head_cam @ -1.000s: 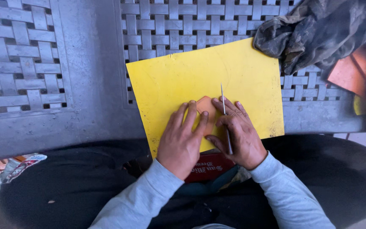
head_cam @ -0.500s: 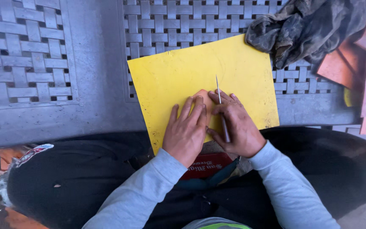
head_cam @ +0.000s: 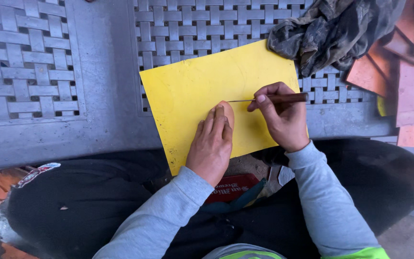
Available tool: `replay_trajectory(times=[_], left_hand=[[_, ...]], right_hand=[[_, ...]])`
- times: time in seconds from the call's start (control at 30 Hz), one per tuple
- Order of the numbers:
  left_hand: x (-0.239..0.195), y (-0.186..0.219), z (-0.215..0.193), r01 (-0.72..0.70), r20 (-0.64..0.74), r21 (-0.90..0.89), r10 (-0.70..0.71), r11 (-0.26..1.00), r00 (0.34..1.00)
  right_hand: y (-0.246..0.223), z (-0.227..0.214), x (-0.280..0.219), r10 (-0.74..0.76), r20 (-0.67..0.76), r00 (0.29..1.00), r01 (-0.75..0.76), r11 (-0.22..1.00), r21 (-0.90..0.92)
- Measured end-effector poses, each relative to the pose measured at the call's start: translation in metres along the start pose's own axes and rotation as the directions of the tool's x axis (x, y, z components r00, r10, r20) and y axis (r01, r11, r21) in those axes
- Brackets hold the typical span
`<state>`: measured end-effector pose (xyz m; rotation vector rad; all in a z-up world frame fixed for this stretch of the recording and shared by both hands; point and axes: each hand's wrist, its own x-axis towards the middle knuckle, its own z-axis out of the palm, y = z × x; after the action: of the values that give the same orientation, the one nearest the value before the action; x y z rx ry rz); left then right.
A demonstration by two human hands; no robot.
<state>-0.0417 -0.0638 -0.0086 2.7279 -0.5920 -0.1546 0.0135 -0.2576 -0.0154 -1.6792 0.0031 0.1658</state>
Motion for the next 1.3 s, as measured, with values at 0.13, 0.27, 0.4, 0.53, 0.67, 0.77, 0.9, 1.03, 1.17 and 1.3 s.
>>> replay_trajectory(times=[0.13, 0.27, 0.4, 0.53, 0.67, 0.77, 0.9, 1.03, 1.17, 1.3], left_hand=[[0.001, 0.0, 0.0, -0.001, 0.008, 0.01, 0.001, 1.0, 1.0], [0.0, 0.0, -0.001, 0.001, 0.006, -0.008, -0.001, 1.0, 1.0], [0.0, -0.001, 0.0, -0.005, -0.015, 0.005, 0.005, 1.0, 1.0], [0.001, -0.002, 0.001, -0.004, -0.009, -0.01, 0.004, 1.0, 1.0], [0.0, -0.002, -0.002, -0.005, -0.026, -0.035, 0.004, 0.999, 1.0], [0.0, -0.002, -0.004, -0.006, -0.025, -0.007, 0.005, 1.0, 1.0], [0.001, -0.002, -0.003, -0.005, -0.046, -0.015, 0.004, 1.0, 0.999], [0.0, -0.002, -0.001, -0.005, -0.055, -0.029, 0.003, 1.0, 0.998], [0.0, -0.002, 0.001, -0.008, -0.063, -0.043, 0.005, 0.999, 0.998], [0.001, -0.006, -0.001, 0.009, -0.031, -0.019, -0.01, 1.0, 0.999]], right_hand=[[0.006, 0.004, 0.004, 0.005, 0.023, 1.0, -0.006, 0.999, 0.052], [0.007, 0.003, 0.007, 0.026, 0.019, 0.999, -0.027, 0.999, 0.046], [0.005, 0.004, 0.009, 0.059, 0.021, 0.998, -0.059, 0.998, -0.005], [0.003, 0.005, 0.012, 0.07, 0.047, 0.996, -0.07, 0.997, -0.016], [0.003, 0.006, 0.012, 0.072, 0.049, 0.996, -0.069, 0.996, -0.06], [0.003, 0.005, 0.012, 0.049, 0.052, 0.997, -0.046, 0.996, -0.07], [0.004, 0.003, 0.012, 0.026, 0.04, 0.999, -0.025, 0.999, -0.026], [0.003, 0.004, 0.014, 0.039, 0.04, 0.998, -0.038, 0.999, -0.025], [0.002, 0.005, 0.015, 0.059, 0.029, 0.998, -0.057, 0.996, -0.067], [-0.002, 0.005, 0.012, 0.057, 0.035, 0.998, -0.052, 0.99, -0.131]])
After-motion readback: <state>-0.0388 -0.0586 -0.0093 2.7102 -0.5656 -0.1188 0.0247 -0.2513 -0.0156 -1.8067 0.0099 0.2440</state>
